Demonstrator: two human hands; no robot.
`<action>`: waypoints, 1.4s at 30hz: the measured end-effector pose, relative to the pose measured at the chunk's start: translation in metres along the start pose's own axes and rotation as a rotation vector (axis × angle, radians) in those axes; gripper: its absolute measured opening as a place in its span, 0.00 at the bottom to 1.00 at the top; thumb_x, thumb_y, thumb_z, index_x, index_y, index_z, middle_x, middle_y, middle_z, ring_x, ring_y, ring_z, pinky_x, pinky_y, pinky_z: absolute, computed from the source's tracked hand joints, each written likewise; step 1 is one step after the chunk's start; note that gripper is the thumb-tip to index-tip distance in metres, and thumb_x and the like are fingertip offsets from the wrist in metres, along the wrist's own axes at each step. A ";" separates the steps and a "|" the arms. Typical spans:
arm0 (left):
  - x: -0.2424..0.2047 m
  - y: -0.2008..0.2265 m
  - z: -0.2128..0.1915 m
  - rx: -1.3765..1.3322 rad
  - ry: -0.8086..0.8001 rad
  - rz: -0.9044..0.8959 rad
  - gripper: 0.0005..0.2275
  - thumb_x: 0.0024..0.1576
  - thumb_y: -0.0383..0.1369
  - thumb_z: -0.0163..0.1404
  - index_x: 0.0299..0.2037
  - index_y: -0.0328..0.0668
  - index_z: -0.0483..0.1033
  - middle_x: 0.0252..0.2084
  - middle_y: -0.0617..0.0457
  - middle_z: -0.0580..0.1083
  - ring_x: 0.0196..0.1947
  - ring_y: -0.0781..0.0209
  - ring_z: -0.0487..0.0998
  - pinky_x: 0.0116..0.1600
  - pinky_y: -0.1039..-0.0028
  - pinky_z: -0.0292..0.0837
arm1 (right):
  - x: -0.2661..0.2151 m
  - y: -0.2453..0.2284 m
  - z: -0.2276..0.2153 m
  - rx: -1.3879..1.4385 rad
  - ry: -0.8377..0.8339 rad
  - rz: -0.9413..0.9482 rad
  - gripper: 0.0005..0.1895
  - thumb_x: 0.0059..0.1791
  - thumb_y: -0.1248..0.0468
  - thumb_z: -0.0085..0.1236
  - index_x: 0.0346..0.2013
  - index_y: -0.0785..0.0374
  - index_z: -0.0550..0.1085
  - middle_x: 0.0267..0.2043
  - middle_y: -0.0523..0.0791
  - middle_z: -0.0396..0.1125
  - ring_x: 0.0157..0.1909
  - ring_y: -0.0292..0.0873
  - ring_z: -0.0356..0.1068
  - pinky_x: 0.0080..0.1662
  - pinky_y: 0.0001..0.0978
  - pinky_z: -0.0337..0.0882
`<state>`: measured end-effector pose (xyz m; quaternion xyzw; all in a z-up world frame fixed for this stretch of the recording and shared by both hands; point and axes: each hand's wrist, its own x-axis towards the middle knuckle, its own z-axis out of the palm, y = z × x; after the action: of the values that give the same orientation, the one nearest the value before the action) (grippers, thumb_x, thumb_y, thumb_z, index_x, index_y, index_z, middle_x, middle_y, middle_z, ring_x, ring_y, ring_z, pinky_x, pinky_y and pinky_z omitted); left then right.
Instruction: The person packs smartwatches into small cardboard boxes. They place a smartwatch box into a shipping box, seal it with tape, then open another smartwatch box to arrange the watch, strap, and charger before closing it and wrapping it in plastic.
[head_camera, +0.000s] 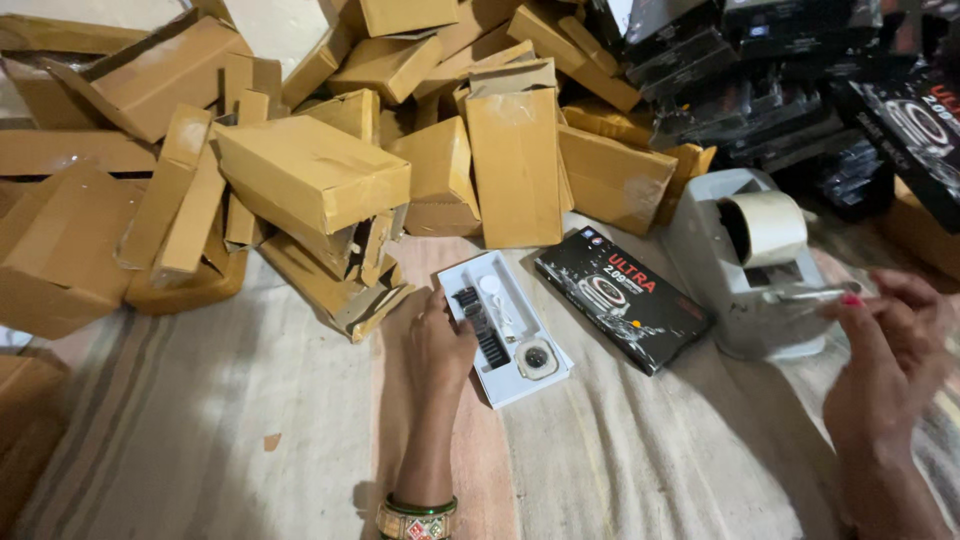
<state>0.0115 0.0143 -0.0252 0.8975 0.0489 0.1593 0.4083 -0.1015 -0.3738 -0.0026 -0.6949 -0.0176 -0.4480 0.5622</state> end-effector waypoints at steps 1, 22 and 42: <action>-0.001 0.002 -0.002 0.033 0.009 -0.001 0.24 0.49 0.23 0.56 0.58 0.38 0.72 0.45 0.41 0.80 0.46 0.46 0.81 0.50 0.59 0.75 | -0.003 -0.003 -0.001 -0.125 -0.004 -0.025 0.08 0.60 0.71 0.52 0.36 0.68 0.73 0.58 0.46 0.63 0.61 0.37 0.63 0.61 0.35 0.65; -0.020 0.043 -0.037 -0.106 -0.451 0.067 0.15 0.52 0.33 0.58 0.50 0.46 0.81 0.47 0.50 0.82 0.44 0.61 0.84 0.50 0.72 0.77 | 0.021 -0.005 0.006 -0.493 -1.059 0.431 0.13 0.52 0.58 0.55 0.46 0.61 0.79 0.41 0.44 0.73 0.43 0.40 0.75 0.46 0.34 0.79; -0.024 0.033 -0.004 -0.071 -0.365 0.211 0.26 0.39 0.36 0.68 0.49 0.45 0.74 0.50 0.48 0.77 0.53 0.50 0.77 0.55 0.62 0.73 | 0.015 -0.048 0.215 -0.904 -1.575 -0.101 0.14 0.44 0.51 0.63 0.38 0.54 0.80 0.33 0.44 0.76 0.43 0.47 0.77 0.46 0.44 0.74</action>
<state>-0.0139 -0.0097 -0.0040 0.8966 -0.1258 0.0377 0.4228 0.0115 -0.1915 0.0510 -0.9527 -0.2498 0.1680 0.0409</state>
